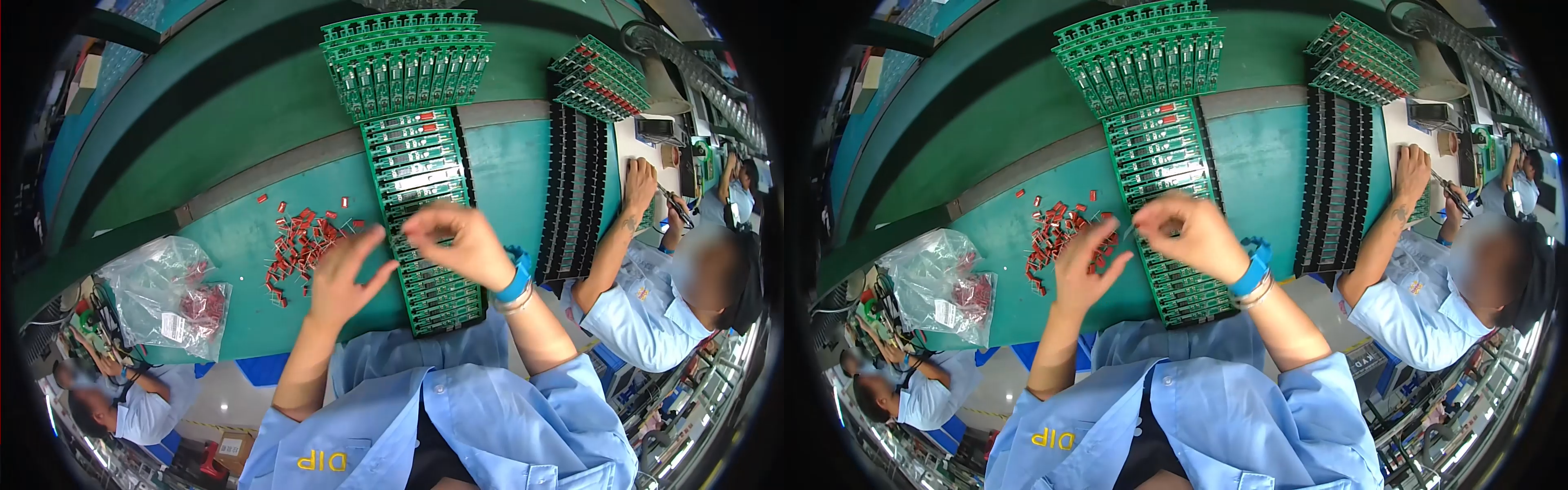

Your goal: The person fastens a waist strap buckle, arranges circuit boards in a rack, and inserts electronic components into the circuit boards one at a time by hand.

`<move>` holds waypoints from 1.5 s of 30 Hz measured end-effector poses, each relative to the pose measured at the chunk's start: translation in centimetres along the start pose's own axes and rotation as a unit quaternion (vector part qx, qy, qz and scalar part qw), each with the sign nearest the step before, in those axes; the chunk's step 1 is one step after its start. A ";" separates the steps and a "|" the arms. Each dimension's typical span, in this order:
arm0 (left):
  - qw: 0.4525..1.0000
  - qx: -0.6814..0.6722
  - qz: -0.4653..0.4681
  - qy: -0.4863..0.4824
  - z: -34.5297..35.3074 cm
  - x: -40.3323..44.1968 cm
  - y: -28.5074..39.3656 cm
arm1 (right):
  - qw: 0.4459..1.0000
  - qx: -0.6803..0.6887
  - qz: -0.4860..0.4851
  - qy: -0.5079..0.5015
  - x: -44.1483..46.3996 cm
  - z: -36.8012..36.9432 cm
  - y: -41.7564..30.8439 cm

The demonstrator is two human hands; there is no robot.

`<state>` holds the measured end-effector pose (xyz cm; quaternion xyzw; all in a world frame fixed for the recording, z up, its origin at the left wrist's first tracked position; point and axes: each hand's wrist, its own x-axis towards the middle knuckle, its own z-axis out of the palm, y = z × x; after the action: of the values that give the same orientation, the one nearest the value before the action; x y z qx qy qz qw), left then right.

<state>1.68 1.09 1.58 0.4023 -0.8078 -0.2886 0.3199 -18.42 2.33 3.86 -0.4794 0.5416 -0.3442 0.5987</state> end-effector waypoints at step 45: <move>0.878 -0.292 -0.375 0.053 -0.4 0.6 -3.2 | 0.864 -0.364 -0.201 0.285 6.7 -4.5 3.7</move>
<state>3.17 -1.14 -0.35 0.5783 -0.4575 -0.5877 0.3330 -21.99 -3.68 -1.57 -0.6424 0.6674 -0.3574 0.1194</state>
